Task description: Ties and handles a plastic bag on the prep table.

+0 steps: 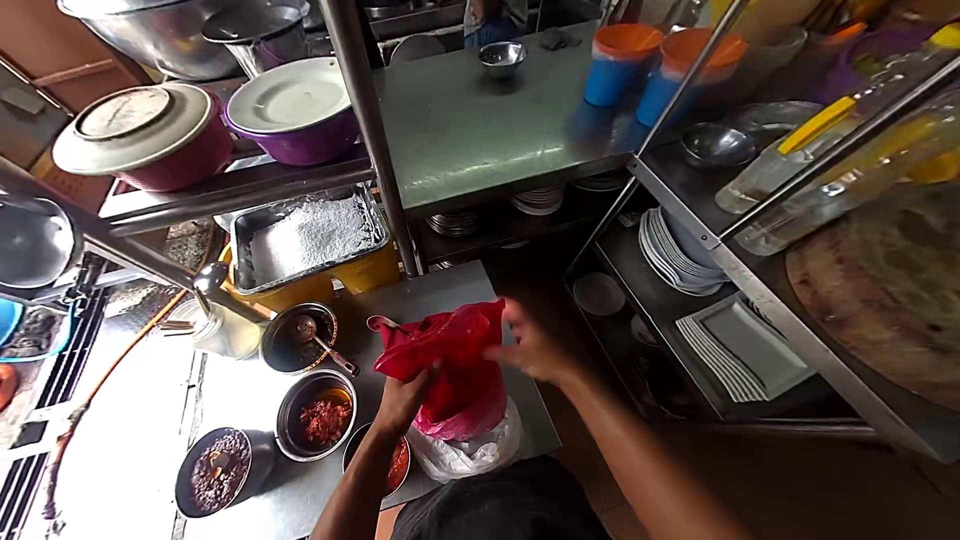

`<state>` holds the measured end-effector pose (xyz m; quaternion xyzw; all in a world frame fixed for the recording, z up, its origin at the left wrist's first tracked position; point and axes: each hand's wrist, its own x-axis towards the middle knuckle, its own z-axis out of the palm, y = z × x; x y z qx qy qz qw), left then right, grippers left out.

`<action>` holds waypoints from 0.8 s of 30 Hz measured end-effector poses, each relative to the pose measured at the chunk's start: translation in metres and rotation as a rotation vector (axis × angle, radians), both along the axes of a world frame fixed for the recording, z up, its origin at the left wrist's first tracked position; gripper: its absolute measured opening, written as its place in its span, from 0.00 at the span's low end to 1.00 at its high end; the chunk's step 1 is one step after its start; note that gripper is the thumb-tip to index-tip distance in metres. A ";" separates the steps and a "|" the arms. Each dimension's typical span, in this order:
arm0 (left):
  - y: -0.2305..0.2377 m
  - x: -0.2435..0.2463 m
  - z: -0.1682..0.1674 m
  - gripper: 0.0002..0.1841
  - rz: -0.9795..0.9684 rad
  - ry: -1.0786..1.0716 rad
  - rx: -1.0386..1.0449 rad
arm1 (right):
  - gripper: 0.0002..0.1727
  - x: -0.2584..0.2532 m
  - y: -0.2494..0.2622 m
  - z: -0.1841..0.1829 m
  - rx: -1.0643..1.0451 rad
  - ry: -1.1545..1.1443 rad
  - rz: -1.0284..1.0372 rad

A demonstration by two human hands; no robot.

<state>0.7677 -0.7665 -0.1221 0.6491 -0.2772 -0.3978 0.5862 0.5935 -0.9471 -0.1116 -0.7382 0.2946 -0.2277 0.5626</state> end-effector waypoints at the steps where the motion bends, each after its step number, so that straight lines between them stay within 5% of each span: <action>1: -0.005 0.000 0.006 0.20 -0.074 -0.086 0.010 | 0.35 0.002 0.014 -0.013 0.059 0.125 0.057; 4: -0.026 -0.009 0.020 0.29 -0.264 -0.301 0.109 | 0.14 0.030 0.054 -0.007 -0.045 0.305 0.305; 5: -0.029 -0.012 0.020 0.25 -0.241 -0.296 0.146 | 0.12 0.036 0.062 -0.007 -0.087 0.279 0.326; 10: -0.043 -0.018 0.027 0.08 0.091 -0.177 0.205 | 0.34 0.041 0.048 -0.012 -0.021 0.244 0.418; 12: -0.032 -0.028 0.028 0.07 0.057 -0.362 0.166 | 0.34 0.041 0.051 -0.007 -0.035 0.209 0.348; 16: -0.016 -0.031 0.019 0.17 -0.093 -0.937 -0.099 | 0.17 0.038 0.078 0.002 -0.080 0.118 0.289; 24: -0.007 -0.082 0.025 0.14 0.139 -0.347 0.176 | 0.27 0.038 0.079 -0.102 -0.539 -0.177 0.124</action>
